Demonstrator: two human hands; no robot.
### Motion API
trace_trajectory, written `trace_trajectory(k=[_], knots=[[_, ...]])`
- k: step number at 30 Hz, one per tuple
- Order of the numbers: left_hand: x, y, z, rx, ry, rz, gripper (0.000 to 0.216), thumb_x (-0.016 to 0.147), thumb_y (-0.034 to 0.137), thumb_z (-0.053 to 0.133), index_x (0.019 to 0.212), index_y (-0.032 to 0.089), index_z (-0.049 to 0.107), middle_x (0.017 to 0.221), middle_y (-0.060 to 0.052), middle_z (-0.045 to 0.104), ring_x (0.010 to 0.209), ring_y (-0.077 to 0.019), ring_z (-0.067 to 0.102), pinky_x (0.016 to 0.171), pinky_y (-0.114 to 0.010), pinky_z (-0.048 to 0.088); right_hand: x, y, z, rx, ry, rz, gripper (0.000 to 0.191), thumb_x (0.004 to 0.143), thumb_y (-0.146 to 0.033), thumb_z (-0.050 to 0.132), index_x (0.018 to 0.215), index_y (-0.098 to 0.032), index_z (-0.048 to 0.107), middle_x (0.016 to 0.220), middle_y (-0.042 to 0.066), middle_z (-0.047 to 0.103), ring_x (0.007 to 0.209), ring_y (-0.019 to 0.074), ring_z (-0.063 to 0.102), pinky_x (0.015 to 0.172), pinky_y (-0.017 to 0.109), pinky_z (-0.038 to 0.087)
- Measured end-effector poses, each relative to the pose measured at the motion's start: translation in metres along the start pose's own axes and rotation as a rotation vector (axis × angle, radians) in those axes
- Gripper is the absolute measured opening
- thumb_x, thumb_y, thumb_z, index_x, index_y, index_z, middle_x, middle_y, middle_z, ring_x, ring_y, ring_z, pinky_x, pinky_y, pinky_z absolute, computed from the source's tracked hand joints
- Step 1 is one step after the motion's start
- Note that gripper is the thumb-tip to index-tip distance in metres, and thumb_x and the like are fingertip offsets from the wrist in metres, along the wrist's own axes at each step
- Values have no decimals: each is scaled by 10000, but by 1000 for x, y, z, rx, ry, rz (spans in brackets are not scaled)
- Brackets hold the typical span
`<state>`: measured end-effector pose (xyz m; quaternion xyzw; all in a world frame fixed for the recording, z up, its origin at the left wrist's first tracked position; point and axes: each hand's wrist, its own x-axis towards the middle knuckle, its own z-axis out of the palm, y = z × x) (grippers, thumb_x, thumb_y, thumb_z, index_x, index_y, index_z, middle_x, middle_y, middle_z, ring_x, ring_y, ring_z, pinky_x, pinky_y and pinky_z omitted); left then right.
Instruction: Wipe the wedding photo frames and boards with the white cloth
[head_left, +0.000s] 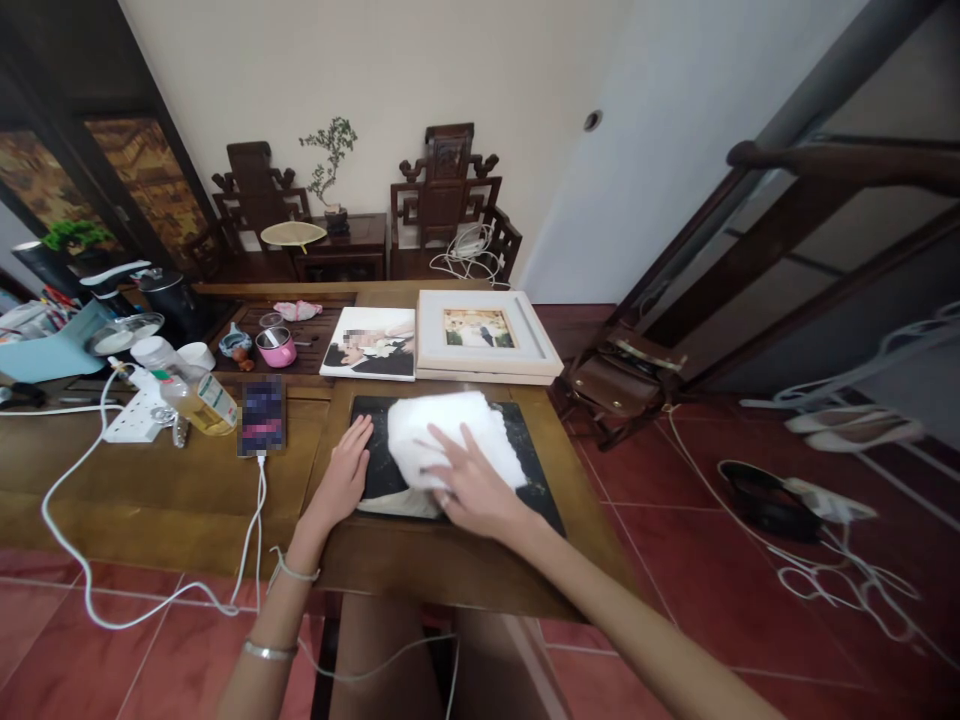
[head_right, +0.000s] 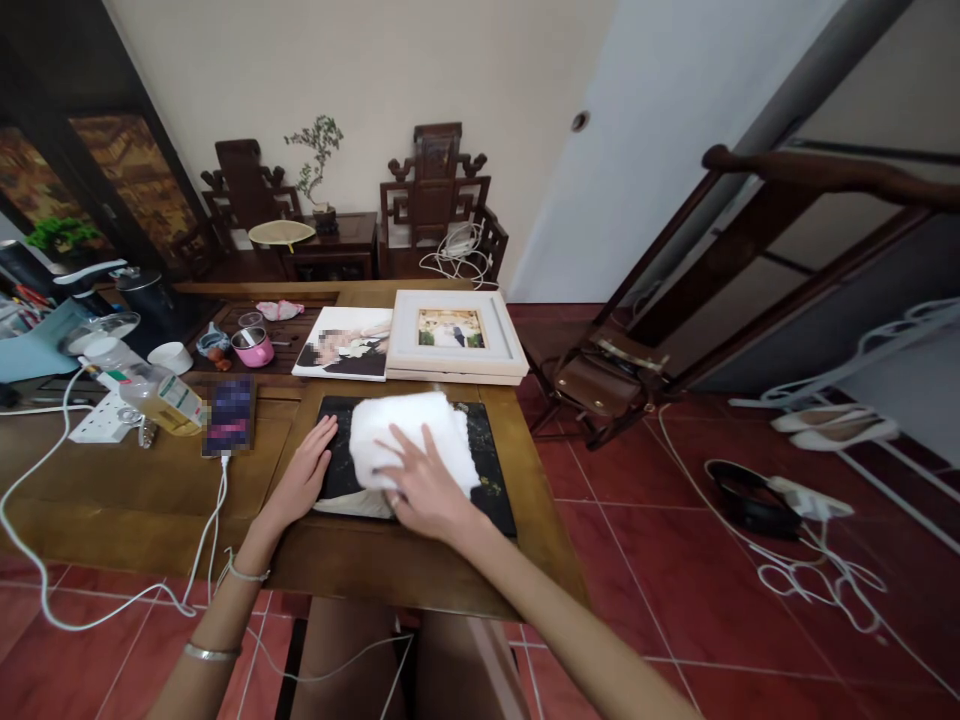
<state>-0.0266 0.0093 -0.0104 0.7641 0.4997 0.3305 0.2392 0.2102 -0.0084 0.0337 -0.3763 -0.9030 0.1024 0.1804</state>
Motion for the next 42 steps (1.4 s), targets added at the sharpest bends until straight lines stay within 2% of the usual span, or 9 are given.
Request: trace_trajectory(k=[4, 8, 14, 18, 23, 26, 29, 36, 42], knots=[[0, 0, 0, 6, -9, 0, 437, 963, 282, 271, 1393, 238, 334, 1492, -90, 300, 1400, -206, 215, 1127, -506, 187, -50, -37, -2, 80, -45, -110, 337, 662, -88, 480, 912, -207, 672, 1412, 58, 434, 1388, 303, 161, 1086, 643, 42], [0, 0, 0, 11, -12, -5, 439, 962, 281, 272, 1393, 233, 337, 1493, -92, 298, 1400, -205, 214, 1129, -501, 186, -62, -37, -8, 100, -83, -119, 311, 658, -91, 482, 874, -208, 673, 1395, 54, 457, 1375, 302, 215, 1091, 631, 74], [0, -1, 1, -13, 8, 21, 435, 962, 286, 279, 1390, 246, 345, 1480, -87, 328, 1397, -202, 226, 1126, -508, 185, -11, 12, -9, -27, 10, 161, 346, 756, -114, 446, 1028, -154, 655, 1327, 170, 510, 1340, 302, 306, 1076, 613, 155], [0, 6, -3, -44, 22, -20, 452, 959, 324, 297, 1402, 242, 330, 1485, -76, 324, 1395, -199, 232, 1134, -477, 182, 33, 14, -1, -100, 58, 333, 368, 806, -154, 428, 1120, -132, 618, 1287, 185, 540, 1325, 340, 316, 1034, 655, 173], [0, 20, -11, -149, 149, -27, 481, 955, 374, 299, 1404, 207, 343, 1475, -65, 347, 1379, -183, 275, 1146, -388, 199, 39, -26, 14, 13, -27, 27, 353, 757, -160, 490, 1069, -208, 647, 1389, 79, 464, 1372, 327, 203, 1071, 643, 47], [0, 23, -13, -184, 220, -17, 484, 961, 381, 264, 1400, 197, 354, 1470, -62, 356, 1373, -183, 288, 1148, -376, 202, 14, -44, 12, 112, -126, -174, 318, 741, -179, 505, 1009, -240, 664, 1411, 29, 440, 1389, 298, 161, 1089, 619, 2], [0, 21, -10, -152, 182, -17, 470, 961, 367, 273, 1389, 198, 372, 1461, -67, 373, 1366, -179, 304, 1142, -381, 217, -21, -48, 2, 172, -158, -241, 313, 696, -154, 502, 948, -239, 667, 1390, 0, 468, 1387, 268, 187, 1112, 589, 3], [0, 12, -3, -18, 53, 7, 424, 939, 296, 365, 1350, 210, 426, 1454, -92, 378, 1385, -198, 260, 1121, -437, 242, -75, -13, -11, 46, 89, 40, 257, 669, -80, 452, 792, -189, 650, 1365, 109, 484, 1335, 284, 320, 1109, 575, 170], [1, 10, -1, -1, 49, 22, 408, 938, 281, 363, 1333, 224, 448, 1426, -88, 423, 1381, -204, 272, 1108, -466, 260, -26, 18, -8, 89, 122, 257, 323, 787, -138, 418, 1019, -173, 639, 1298, 131, 547, 1279, 293, 413, 1087, 595, 189]])
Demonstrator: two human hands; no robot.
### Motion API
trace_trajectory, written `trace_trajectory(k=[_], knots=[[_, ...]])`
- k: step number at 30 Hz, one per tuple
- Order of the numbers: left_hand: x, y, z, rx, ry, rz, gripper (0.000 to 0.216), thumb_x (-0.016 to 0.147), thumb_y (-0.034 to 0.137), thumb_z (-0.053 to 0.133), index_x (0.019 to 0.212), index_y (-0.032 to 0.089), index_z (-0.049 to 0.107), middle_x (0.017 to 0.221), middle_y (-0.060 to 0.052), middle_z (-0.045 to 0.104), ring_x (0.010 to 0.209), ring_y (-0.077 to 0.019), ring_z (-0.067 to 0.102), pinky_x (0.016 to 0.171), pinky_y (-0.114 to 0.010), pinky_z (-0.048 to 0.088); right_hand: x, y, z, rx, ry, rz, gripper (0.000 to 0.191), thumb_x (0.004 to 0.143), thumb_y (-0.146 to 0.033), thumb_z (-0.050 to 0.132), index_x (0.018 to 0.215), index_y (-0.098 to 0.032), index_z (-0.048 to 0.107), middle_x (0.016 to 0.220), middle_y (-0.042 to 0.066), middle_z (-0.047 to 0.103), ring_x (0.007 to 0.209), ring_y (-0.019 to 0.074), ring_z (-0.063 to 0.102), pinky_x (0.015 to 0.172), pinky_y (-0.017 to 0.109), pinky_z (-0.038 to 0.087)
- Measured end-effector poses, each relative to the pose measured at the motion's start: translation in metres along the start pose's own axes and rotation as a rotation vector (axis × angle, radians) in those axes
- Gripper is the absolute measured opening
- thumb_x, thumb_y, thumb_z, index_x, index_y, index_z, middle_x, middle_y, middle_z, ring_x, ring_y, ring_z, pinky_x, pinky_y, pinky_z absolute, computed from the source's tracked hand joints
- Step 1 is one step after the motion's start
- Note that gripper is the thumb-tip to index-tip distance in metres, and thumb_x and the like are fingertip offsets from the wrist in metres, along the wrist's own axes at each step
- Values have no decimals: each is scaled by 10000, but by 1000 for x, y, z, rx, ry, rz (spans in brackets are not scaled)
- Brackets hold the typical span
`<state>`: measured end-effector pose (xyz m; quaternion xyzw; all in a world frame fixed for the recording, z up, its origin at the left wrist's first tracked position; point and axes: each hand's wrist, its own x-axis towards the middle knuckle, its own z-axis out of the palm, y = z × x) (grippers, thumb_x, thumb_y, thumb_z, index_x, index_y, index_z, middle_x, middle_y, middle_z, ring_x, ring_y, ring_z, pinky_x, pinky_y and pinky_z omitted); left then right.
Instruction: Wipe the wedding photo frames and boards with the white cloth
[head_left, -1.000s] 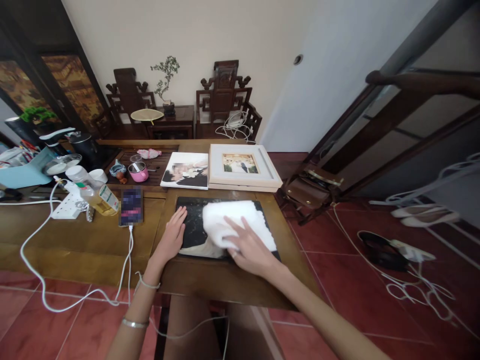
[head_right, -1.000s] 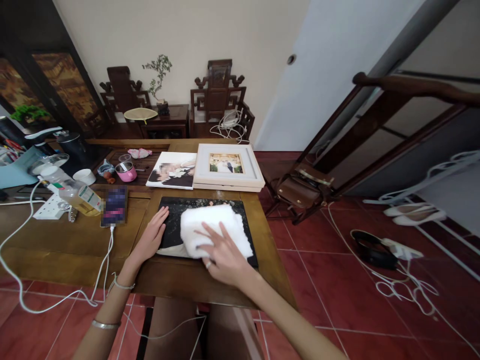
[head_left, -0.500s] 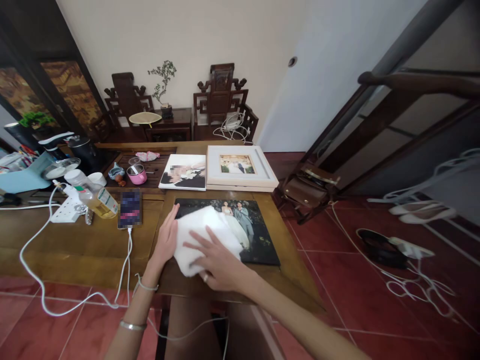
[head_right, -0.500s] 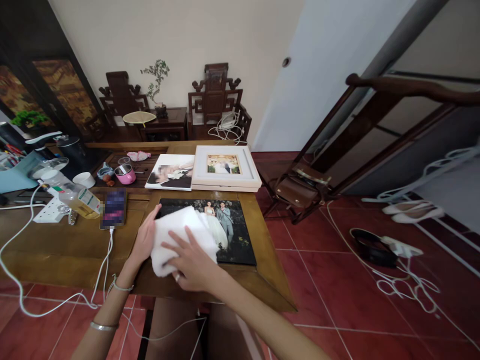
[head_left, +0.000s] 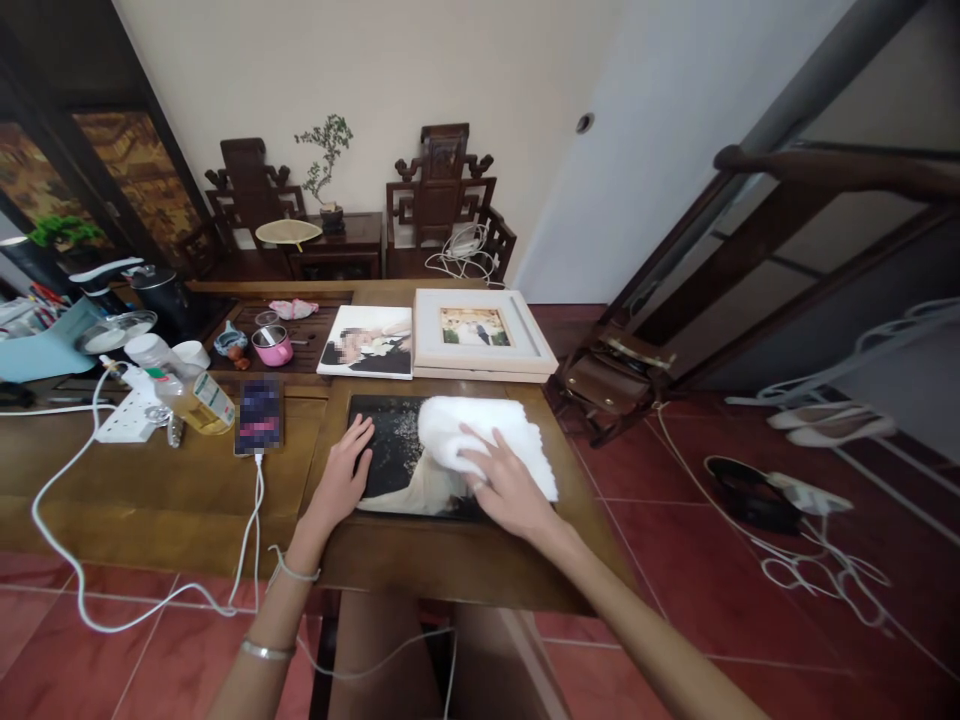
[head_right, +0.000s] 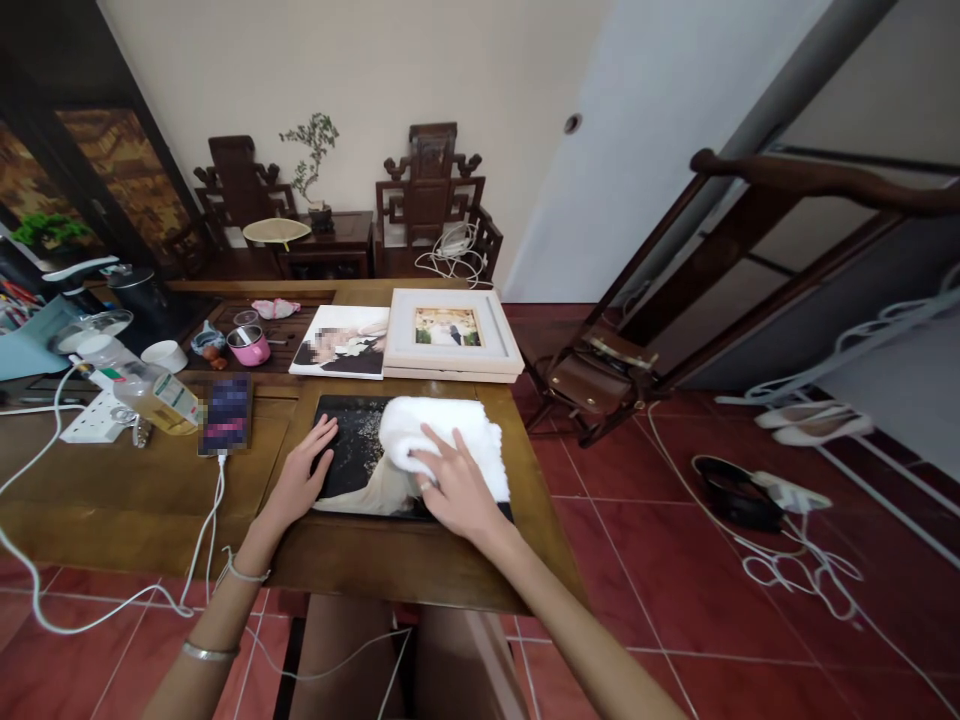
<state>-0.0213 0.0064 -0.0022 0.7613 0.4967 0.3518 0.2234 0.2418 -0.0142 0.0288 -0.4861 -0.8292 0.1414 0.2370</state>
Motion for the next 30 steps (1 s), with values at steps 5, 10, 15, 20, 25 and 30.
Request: trace_trajectory(k=[5, 10, 15, 20, 25, 30], knots=[[0, 0, -1, 22, -7, -2, 406, 931, 281, 373, 1313, 191, 476, 1405, -107, 448, 1368, -216, 303, 1106, -460, 271, 79, -33, 17, 95, -81, -8, 350, 865, -179, 391, 1145, -202, 599, 1253, 73, 597, 1218, 258, 483, 1090, 531, 209], [1, -1, -2, 48, 15, -6, 372, 920, 282, 396, 1246, 182, 544, 1353, -118, 501, 1291, -231, 424, 1078, -449, 327, 125, -61, 36, 95, -102, -81, 308, 859, -182, 425, 1079, -227, 635, 1193, 29, 641, 1115, 234, 563, 1069, 465, 262], [0, 0, -2, 28, 1, -10, 383, 927, 279, 384, 1277, 198, 514, 1394, -103, 461, 1354, -223, 330, 1093, -468, 292, 100, -30, 27, 64, -76, -47, 338, 856, -172, 422, 1134, -176, 614, 1199, 62, 636, 1138, 231, 551, 1108, 454, 208], [1, 0, -2, 13, 4, 7, 377, 932, 281, 374, 1279, 226, 508, 1401, -81, 458, 1371, -207, 296, 1099, -475, 274, 60, 36, -5, 5, -12, 65, 334, 865, -192, 394, 1099, -156, 631, 1169, 103, 647, 1114, 269, 569, 1094, 527, 224], [1, -2, -2, 12, 11, -3, 401, 933, 300, 374, 1313, 220, 474, 1419, -90, 434, 1369, -215, 299, 1105, -484, 259, 39, 66, -22, -23, 28, 84, 314, 836, -166, 411, 1052, -192, 639, 1144, 73, 661, 1142, 252, 558, 1113, 537, 193], [0, 0, -4, 22, -8, -21, 437, 936, 316, 371, 1358, 211, 414, 1459, -96, 370, 1381, -209, 272, 1115, -464, 240, -12, 34, -18, -61, -7, -90, 286, 734, -95, 440, 912, -160, 654, 1378, 148, 460, 1332, 293, 325, 1086, 598, 195]])
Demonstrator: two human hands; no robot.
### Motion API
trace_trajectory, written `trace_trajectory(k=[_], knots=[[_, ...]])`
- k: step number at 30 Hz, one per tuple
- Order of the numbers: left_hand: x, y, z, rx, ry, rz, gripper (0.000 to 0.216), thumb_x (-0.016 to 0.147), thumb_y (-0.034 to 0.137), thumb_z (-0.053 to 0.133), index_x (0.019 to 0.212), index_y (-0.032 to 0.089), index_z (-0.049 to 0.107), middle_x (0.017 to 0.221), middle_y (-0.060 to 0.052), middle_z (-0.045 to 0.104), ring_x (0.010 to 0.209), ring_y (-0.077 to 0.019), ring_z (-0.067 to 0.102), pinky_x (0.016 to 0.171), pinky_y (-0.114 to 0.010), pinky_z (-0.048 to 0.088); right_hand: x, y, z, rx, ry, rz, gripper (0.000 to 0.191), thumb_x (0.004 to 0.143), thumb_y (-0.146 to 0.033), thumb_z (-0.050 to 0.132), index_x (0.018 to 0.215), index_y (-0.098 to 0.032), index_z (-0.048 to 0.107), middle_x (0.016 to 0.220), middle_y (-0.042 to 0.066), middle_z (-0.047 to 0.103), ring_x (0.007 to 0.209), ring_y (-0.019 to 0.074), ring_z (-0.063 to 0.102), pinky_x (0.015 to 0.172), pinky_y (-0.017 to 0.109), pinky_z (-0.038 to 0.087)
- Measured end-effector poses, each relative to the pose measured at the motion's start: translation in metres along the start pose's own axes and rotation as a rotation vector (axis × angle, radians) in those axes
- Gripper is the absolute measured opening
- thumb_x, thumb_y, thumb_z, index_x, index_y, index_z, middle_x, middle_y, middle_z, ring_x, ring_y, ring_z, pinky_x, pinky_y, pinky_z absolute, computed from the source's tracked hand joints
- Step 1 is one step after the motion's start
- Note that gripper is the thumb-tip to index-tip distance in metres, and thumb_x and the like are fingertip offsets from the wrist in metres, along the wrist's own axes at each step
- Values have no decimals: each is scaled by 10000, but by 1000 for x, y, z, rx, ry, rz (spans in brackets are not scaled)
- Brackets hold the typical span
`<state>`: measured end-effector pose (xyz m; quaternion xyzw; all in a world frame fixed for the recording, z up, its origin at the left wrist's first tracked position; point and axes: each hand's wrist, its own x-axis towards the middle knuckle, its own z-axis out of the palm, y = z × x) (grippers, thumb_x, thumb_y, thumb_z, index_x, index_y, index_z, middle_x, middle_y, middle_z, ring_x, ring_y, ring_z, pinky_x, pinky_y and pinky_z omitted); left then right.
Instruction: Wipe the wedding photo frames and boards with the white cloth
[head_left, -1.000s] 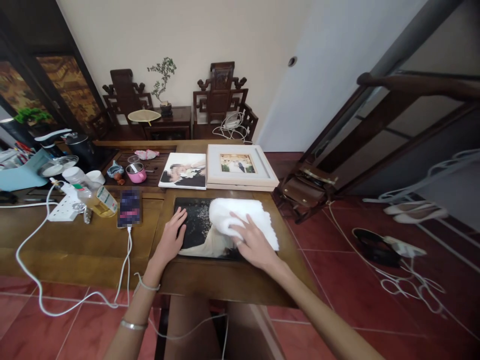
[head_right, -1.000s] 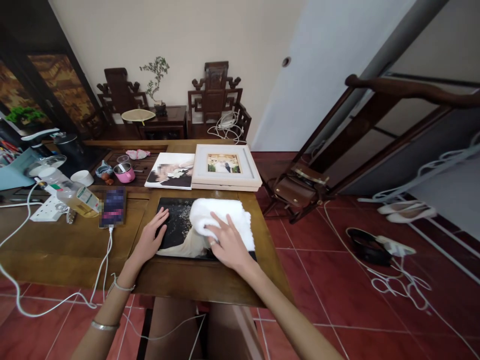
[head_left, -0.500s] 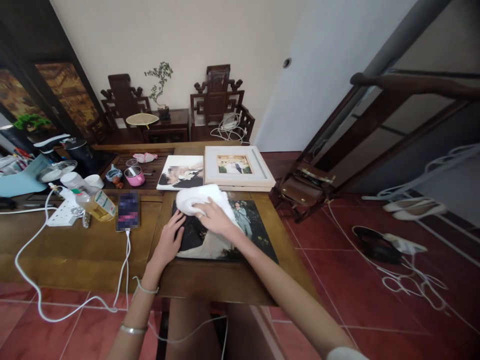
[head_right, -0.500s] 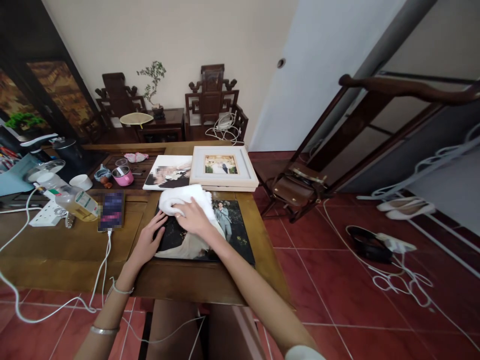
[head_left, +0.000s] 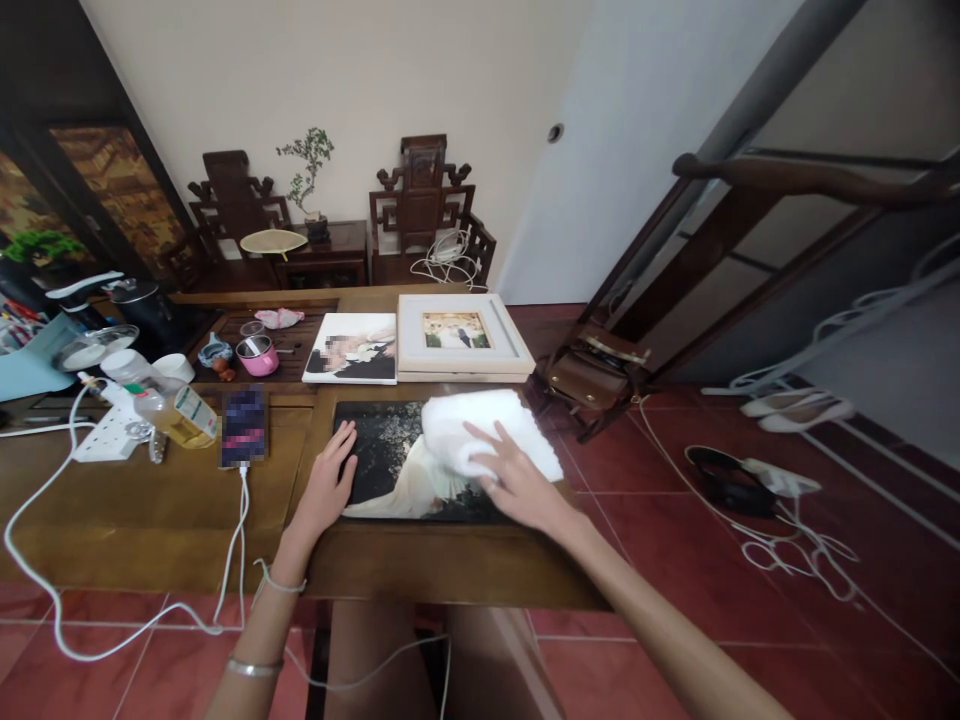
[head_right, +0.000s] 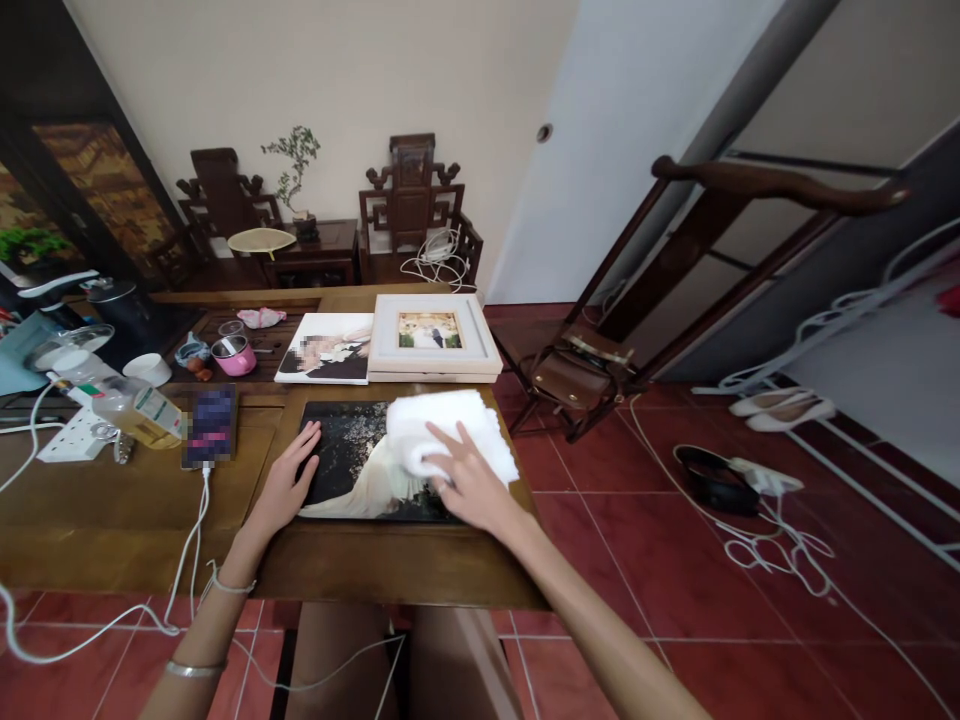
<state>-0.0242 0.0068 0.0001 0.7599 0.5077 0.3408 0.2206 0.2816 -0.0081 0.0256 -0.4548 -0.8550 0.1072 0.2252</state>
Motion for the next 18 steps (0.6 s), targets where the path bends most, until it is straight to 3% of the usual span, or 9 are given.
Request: trace_trajectory(k=[4, 8, 11, 14, 18], knots=[[0, 2, -3, -10, -41, -12, 482, 927, 353, 399, 1388, 217, 362, 1487, -92, 316, 1394, -211, 236, 1127, -459, 209, -43, -48, -2, 43, -91, -166, 282, 667, -61, 449, 825, -186, 645, 1402, 103, 440, 1373, 279, 225, 1101, 604, 143], [0, 2, -2, -4, -39, -20, 478, 934, 353, 383, 1395, 235, 344, 1494, -86, 302, 1393, -215, 237, 1127, -468, 196, -49, -68, -4, 110, -169, -255, 306, 635, -62, 470, 837, -211, 646, 1359, 55, 499, 1366, 258, 252, 1121, 585, 88], [0, 1, -1, 20, -30, 5, 465, 934, 331, 384, 1389, 238, 354, 1482, -88, 328, 1390, -218, 245, 1123, -478, 205, -29, -50, -5, 89, -142, -193, 283, 671, -83, 476, 849, -204, 660, 1371, 84, 481, 1331, 258, 333, 1121, 548, 154], [0, 0, 0, 42, -34, 19, 463, 930, 319, 392, 1385, 236, 361, 1474, -94, 341, 1388, -222, 251, 1115, -480, 228, 2, -10, -6, 30, -91, -80, 286, 724, -118, 463, 909, -195, 666, 1372, 103, 478, 1286, 278, 407, 1095, 554, 218], [0, 0, -1, 49, -37, 22, 463, 930, 316, 393, 1384, 231, 362, 1479, -96, 331, 1392, -217, 242, 1112, -467, 242, 39, 44, -11, 19, -16, 70, 300, 801, -152, 414, 972, -183, 658, 1186, 82, 635, 1197, 279, 509, 1084, 543, 253]])
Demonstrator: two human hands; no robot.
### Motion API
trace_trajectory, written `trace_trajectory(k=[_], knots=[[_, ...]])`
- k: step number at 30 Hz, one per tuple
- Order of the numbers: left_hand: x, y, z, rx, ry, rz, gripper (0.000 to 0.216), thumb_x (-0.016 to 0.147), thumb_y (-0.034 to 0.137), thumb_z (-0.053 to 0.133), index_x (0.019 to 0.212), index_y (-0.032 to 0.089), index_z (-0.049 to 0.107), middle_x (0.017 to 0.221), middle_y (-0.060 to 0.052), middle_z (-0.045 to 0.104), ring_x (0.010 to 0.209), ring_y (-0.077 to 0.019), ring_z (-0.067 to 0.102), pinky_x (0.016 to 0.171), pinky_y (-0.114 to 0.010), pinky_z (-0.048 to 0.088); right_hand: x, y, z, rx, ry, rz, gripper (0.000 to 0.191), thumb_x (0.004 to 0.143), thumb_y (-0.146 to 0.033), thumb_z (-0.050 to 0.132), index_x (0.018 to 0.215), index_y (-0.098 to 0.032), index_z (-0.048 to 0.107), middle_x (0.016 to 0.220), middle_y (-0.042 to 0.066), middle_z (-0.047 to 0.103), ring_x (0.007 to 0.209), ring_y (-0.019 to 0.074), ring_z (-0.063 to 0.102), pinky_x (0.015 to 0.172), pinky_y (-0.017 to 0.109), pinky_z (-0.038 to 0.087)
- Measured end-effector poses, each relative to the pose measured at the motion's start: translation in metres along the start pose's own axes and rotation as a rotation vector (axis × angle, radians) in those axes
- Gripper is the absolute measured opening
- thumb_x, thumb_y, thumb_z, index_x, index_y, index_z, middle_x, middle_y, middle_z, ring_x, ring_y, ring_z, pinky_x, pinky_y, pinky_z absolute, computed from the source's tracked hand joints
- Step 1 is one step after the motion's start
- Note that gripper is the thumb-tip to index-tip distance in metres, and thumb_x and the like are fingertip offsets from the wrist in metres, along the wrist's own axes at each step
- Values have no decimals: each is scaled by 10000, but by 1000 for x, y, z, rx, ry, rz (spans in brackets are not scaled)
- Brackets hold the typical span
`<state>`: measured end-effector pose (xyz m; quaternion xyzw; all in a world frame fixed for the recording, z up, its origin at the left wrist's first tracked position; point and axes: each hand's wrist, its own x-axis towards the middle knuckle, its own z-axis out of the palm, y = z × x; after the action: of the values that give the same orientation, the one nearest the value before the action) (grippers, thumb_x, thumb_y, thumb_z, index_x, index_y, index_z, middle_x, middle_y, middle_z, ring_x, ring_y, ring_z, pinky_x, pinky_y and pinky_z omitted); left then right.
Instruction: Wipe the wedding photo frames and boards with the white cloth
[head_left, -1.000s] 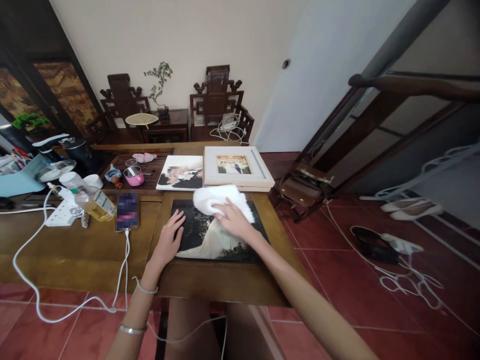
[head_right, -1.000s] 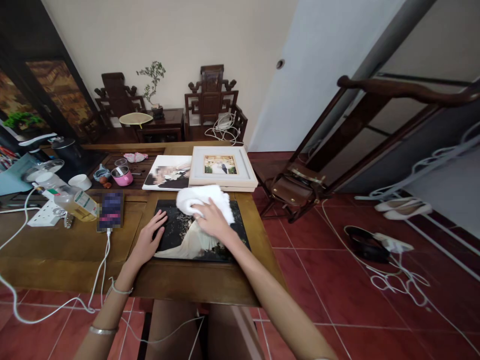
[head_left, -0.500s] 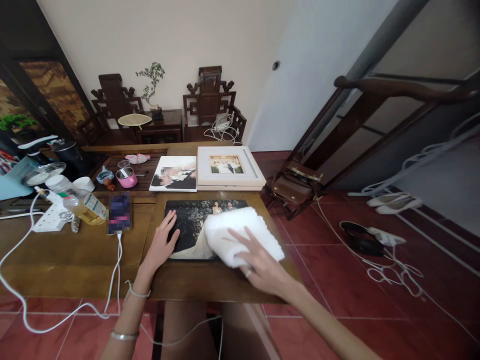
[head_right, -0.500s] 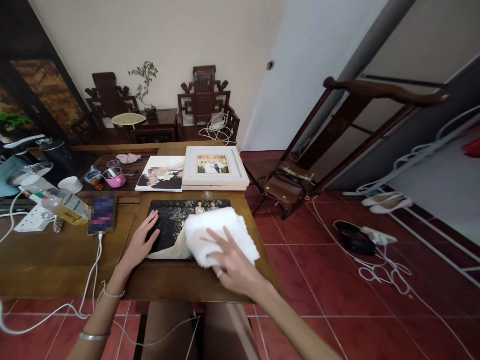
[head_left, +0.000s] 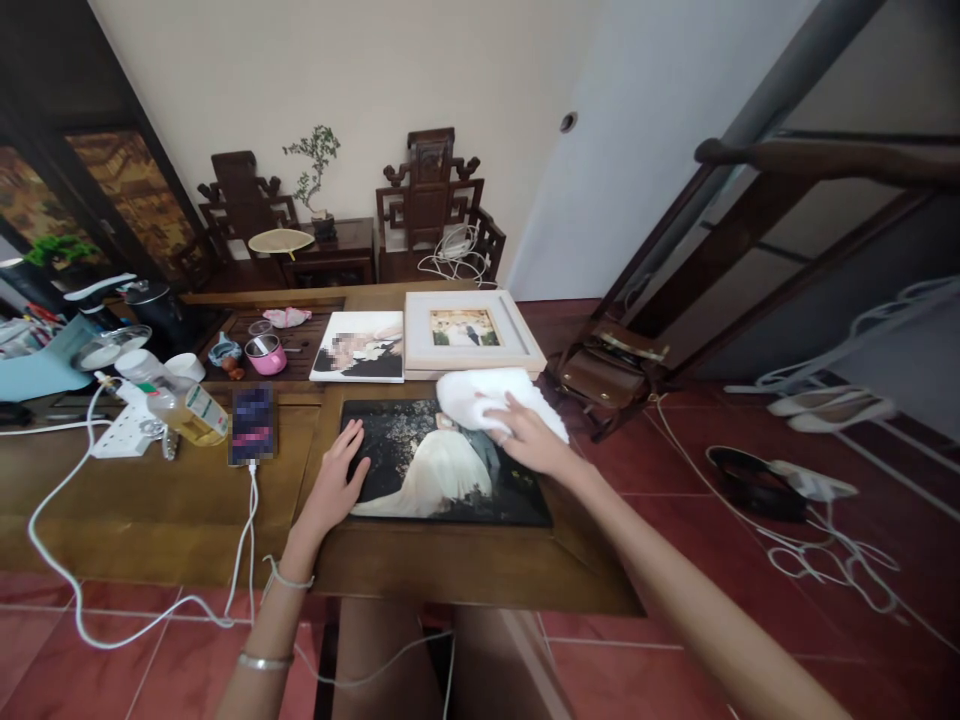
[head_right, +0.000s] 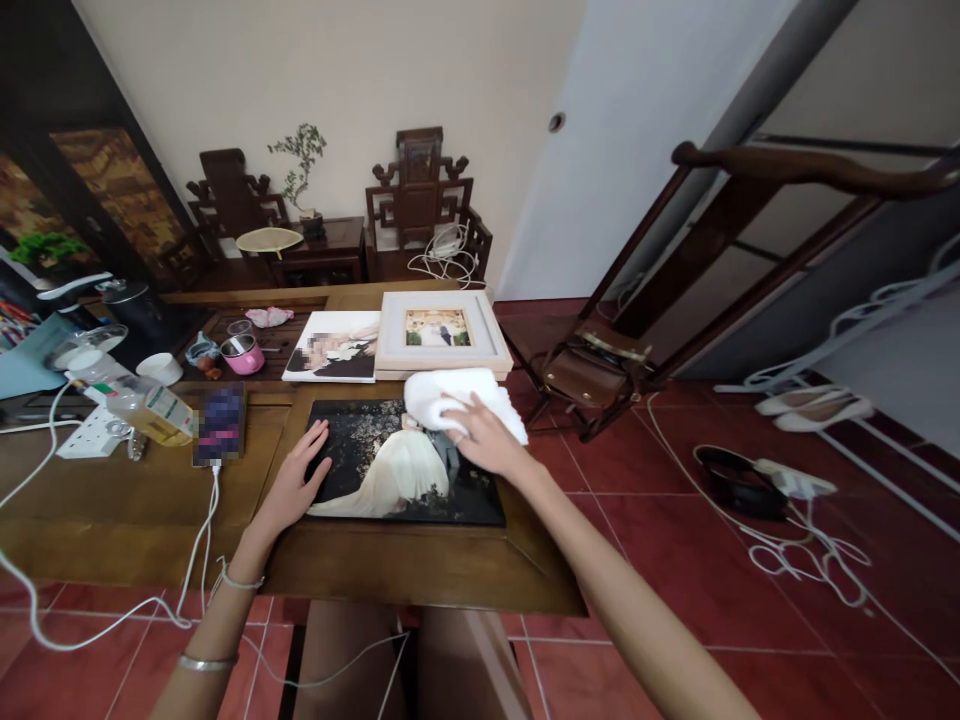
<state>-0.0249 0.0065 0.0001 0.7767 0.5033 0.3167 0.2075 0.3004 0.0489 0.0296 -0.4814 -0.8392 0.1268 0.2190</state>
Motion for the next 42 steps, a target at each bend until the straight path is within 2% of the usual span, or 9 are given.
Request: trace_trajectory(k=[3, 5, 11, 17, 24, 29, 33, 36, 42], knots=[[0, 1, 0, 1, -4, -15, 464, 929, 314, 396, 1383, 226, 362, 1477, -99, 333, 1389, -218, 247, 1112, -468, 240, 7, 17, -3, 5, 21, 65, 292, 829, -180, 397, 964, -188, 656, 1050, 59, 695, 1070, 269, 604, 1083, 535, 270], [0, 2, 0, 3, -4, -22, 464, 929, 313, 395, 1384, 228, 360, 1475, -100, 337, 1389, -220, 248, 1111, -475, 235, -3, 14, -1, 4, 20, 51, 278, 826, -184, 400, 941, -191, 653, 1117, 64, 670, 1142, 274, 557, 1085, 539, 264], [0, 3, 0, 13, -2, -29, 465, 930, 309, 393, 1387, 240, 352, 1474, -101, 338, 1389, -228, 247, 1106, -483, 234, -80, -36, 4, 4, 9, -94, 226, 738, -124, 437, 789, -193, 647, 1426, 91, 400, 1334, 312, 314, 1076, 588, 242], [0, 3, -1, 36, -10, -15, 468, 930, 296, 392, 1390, 223, 349, 1477, -101, 333, 1393, -221, 237, 1113, -470, 234, -125, -72, -14, 55, -161, -253, 256, 652, -68, 450, 754, -211, 636, 1370, 56, 480, 1360, 276, 261, 1126, 567, 149], [2, 7, -4, 47, -34, -34, 469, 924, 301, 401, 1378, 188, 368, 1473, -115, 337, 1391, -213, 244, 1113, -452, 244, -68, -26, -11, 17, -135, -156, 177, 756, -150, 456, 766, -197, 627, 1428, 81, 396, 1343, 306, 297, 1073, 571, 265], [2, 7, -4, 45, -36, -46, 465, 923, 299, 401, 1372, 184, 376, 1472, -114, 339, 1389, -207, 249, 1108, -454, 251, 1, 4, -5, -28, -74, -107, 230, 828, -170, 421, 924, -196, 629, 1250, 103, 592, 1197, 280, 511, 1080, 535, 268], [2, 4, -3, 36, -30, -42, 463, 924, 303, 399, 1374, 197, 376, 1468, -111, 348, 1387, -212, 255, 1107, -464, 250, 19, 1, 1, -62, -33, -58, 280, 818, -130, 419, 999, -189, 623, 1079, 86, 680, 1113, 277, 575, 1079, 557, 247], [2, 3, -2, 25, -23, -35, 463, 926, 308, 397, 1378, 209, 374, 1469, -106, 346, 1386, -215, 257, 1108, -467, 249, -3, -13, 7, -76, -9, -95, 292, 795, -111, 415, 983, -172, 630, 1202, 127, 617, 1257, 300, 440, 1080, 595, 211], [1, 4, -1, 27, -15, -41, 458, 926, 305, 401, 1374, 218, 377, 1471, -104, 344, 1388, -221, 250, 1104, -483, 245, -96, -64, 5, -18, -32, -192, 229, 717, -100, 448, 816, -183, 637, 1407, 120, 428, 1354, 320, 264, 1070, 621, 218]])
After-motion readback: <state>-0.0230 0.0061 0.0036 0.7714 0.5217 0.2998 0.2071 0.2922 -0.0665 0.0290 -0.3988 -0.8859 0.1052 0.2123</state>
